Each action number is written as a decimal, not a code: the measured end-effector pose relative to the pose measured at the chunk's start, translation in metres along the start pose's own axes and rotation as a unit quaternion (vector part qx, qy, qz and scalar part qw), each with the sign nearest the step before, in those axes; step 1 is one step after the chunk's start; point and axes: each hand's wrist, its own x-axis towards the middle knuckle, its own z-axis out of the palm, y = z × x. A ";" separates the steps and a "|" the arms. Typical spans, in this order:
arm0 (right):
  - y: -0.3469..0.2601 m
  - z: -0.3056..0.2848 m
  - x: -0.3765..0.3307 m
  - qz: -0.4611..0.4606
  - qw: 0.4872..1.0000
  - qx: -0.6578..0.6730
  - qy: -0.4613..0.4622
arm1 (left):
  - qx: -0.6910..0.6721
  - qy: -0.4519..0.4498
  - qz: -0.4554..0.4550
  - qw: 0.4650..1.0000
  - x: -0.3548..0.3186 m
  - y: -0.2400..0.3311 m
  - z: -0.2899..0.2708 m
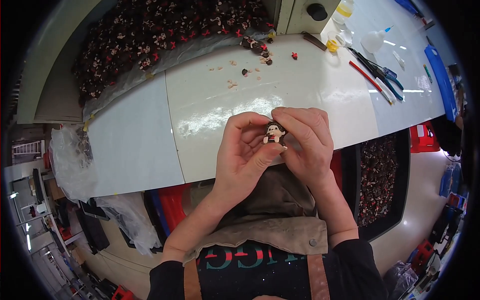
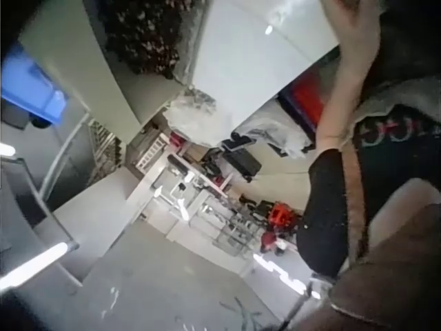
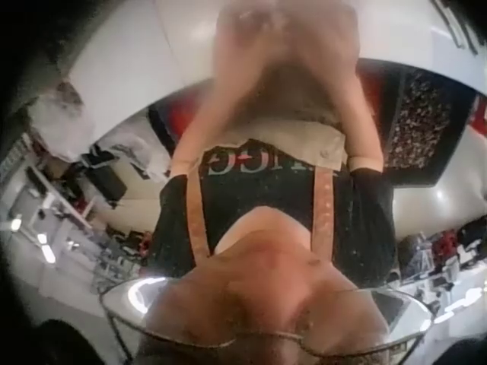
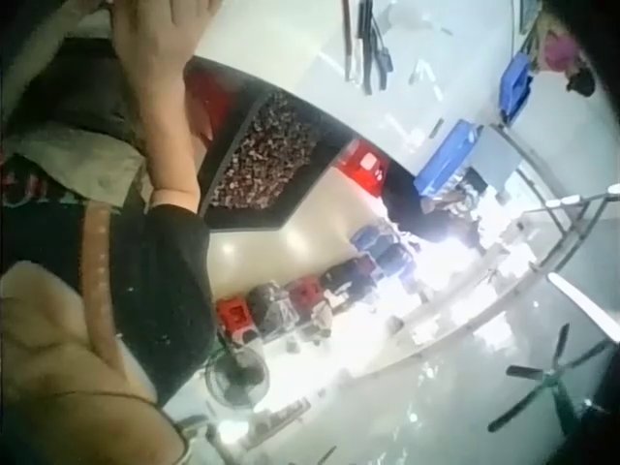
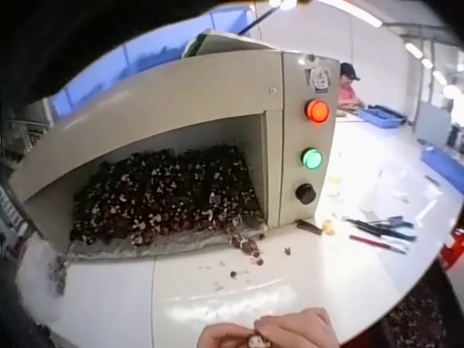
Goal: Assembling and gluing small decorative figurines at a factory workbench.
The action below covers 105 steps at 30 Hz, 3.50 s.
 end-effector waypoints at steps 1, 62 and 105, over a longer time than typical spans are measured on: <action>0.000 -0.002 -0.001 0.000 1.000 -0.009 -0.001 | -0.002 0.006 -0.020 1.000 0.000 0.000 0.002; -0.028 -0.007 0.015 0.016 0.999 0.021 -0.029 | 0.079 0.066 0.028 0.994 -0.005 0.020 0.004; -0.017 -0.025 0.018 -0.004 0.998 0.059 0.007 | 0.142 0.092 0.013 0.986 0.000 0.021 0.027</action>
